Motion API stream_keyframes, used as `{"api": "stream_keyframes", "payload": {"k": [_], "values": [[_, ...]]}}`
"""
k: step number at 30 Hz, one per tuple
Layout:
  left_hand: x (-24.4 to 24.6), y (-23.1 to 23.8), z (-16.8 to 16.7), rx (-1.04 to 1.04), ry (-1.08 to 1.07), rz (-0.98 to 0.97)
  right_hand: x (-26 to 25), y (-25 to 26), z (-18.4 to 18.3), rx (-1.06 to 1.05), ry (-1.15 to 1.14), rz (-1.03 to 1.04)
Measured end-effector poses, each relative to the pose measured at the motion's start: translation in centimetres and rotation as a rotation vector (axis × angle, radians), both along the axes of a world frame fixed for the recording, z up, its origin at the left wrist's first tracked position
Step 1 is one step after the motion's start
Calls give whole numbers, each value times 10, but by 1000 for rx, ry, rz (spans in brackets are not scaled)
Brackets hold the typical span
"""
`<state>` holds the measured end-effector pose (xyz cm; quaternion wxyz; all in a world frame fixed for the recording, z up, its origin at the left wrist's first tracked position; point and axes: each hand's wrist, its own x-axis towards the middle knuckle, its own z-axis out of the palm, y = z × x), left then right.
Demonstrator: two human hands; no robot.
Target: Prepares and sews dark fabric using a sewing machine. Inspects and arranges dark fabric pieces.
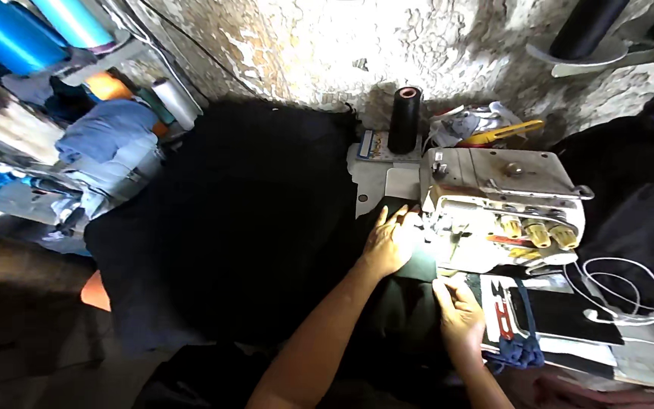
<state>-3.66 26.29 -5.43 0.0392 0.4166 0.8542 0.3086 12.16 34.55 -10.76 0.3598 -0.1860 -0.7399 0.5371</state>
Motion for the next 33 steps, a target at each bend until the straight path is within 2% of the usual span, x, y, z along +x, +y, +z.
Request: {"api": "stream_keyframes", "payload": {"k": [5, 9, 11, 19, 22, 25, 27, 29, 31, 33], "values": [[-31, 14, 0, -24, -59, -26, -25, 13, 5, 49, 13, -40], [-52, 25, 3, -104, -54, -30, -39, 25, 10, 238, -126, -104], [-60, 31, 1, -101, -45, -5, -45, 31, 12, 266, -158, -108], [-77, 37, 7, -167, -25, -34, -56, 30, 26, 156, -264, -97], [-73, 26, 1, -92, 107, -29, -52, 32, 27, -9, -244, -58], [-38, -11, -9, 240, 253, 88, -27, 34, 28, -243, -262, 13], [13, -61, -24, 243, 258, 152, -4, 38, 32, -387, -326, 114], [83, -115, -69, 244, 277, 268, 20, 42, 30, -512, -371, 242], [152, -161, -128, 217, 182, 438, 40, 43, 22, -589, -394, 355], [193, -187, -161, 113, -160, 628, 52, 40, 14, -618, -419, 403]]}}
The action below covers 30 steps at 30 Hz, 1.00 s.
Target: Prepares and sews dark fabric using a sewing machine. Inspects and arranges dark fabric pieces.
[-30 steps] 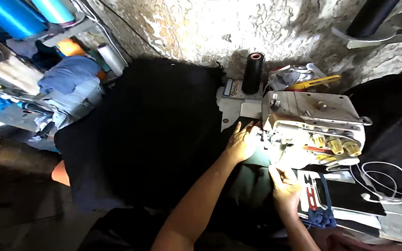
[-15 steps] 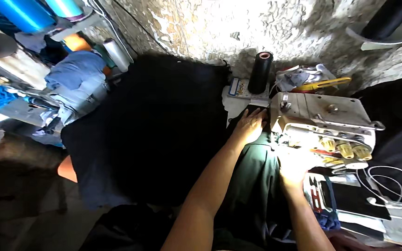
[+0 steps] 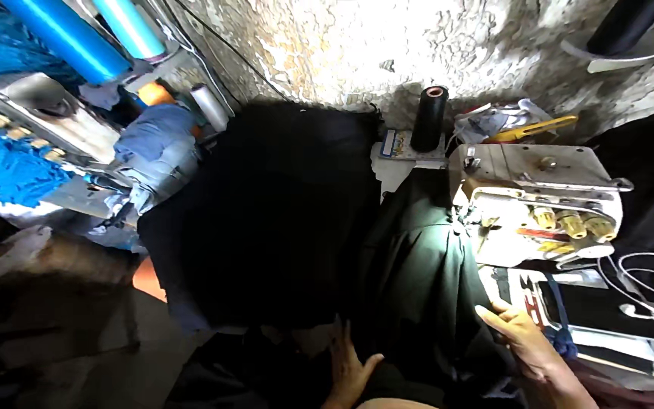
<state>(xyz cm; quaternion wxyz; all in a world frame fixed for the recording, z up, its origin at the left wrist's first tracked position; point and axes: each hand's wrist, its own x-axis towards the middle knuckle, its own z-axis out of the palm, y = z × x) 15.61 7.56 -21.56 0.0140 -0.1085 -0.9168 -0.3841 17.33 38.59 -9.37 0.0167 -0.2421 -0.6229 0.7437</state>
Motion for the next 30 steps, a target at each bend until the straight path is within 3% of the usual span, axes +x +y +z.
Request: {"api": "stream_keyframes", "payload": {"k": [2, 3, 5, 7, 11, 14, 16, 18, 22, 25, 27, 30], "values": [[-5, -12, 6, -111, -565, 81, 5, -5, -1, -31, -4, 12], [-18, -16, 22, -160, -743, 20, 4, -7, 0, -18, 23, 2], [-45, -30, 77, -104, -844, -193, 1, -9, 6, 71, 112, -33], [-68, -63, 148, -112, -678, -323, 1, -12, 18, 88, 165, -83], [-161, -167, 272, -410, 25, -176, 2, -39, 29, -47, 203, -124], [-228, -138, 316, -644, 463, -129, -5, -70, 15, -120, 151, -207], [-257, -98, 315, -645, 590, -94, -6, -79, 6, -90, 133, -267], [-251, -48, 300, -586, 500, -102, -4, -77, -2, -16, 137, -254], [-173, 21, 206, -364, 336, -420, 3, -70, -11, 74, 126, -173], [-110, 23, 136, -225, 249, -520, 8, -68, -16, 77, 129, -172], [-86, 2, 111, -187, 310, -330, 7, -60, -14, 247, 141, -172], [-91, -57, 100, -172, 346, 109, -18, -28, 4, 575, 106, -189]]}}
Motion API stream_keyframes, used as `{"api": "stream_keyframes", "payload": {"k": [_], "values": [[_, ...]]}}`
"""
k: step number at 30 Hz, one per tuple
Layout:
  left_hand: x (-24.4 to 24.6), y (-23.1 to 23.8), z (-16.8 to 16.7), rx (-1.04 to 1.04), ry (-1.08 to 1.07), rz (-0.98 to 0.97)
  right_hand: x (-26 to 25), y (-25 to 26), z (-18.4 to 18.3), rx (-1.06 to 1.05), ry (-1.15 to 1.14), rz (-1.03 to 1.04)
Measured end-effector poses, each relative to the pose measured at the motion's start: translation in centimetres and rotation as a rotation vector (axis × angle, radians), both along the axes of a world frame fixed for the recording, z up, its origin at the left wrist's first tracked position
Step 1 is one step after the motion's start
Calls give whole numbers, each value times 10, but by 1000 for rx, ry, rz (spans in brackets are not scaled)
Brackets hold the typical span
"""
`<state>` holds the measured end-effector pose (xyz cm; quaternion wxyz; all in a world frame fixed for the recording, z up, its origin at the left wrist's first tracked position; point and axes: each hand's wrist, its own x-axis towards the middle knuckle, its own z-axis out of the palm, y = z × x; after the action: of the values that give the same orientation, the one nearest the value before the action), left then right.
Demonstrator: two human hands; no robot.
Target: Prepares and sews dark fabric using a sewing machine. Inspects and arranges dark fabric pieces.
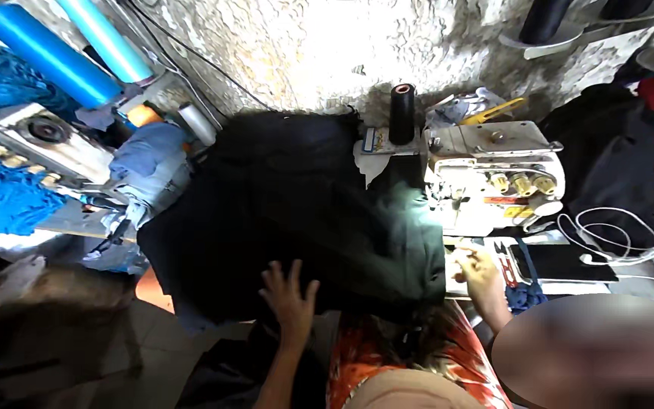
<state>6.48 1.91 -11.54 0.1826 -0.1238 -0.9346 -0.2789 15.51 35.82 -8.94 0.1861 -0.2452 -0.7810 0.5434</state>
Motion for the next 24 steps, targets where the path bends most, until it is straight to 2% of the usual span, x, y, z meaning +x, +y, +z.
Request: {"api": "stream_keyframes", "payload": {"k": [3, 6, 9, 12, 14, 16, 18, 20, 24], "values": [[-22, -52, 0, 156, -74, 251, -42, 30, 19, 134, -186, -25], [-27, -66, -2, 121, -191, 269, -70, 34, 20, 123, -179, 12], [-21, -64, -16, 111, -154, 280, -66, 32, 20, 243, -272, 19], [-21, -64, -25, 169, -90, 330, -50, 39, 17, 333, -395, -143], [-22, -62, -24, 176, -80, 346, -40, 39, 6, 222, -245, -250], [-19, -59, -19, 213, -107, 326, -33, 25, -7, -85, -90, -225], [-10, -52, -1, 327, -169, 326, -23, 2, -16, -435, -73, -74], [0, -48, 27, 471, -196, 336, -2, -19, -21, -627, -138, 209], [0, -97, 74, 455, -120, 359, 40, -55, -51, -644, -236, 499]]}}
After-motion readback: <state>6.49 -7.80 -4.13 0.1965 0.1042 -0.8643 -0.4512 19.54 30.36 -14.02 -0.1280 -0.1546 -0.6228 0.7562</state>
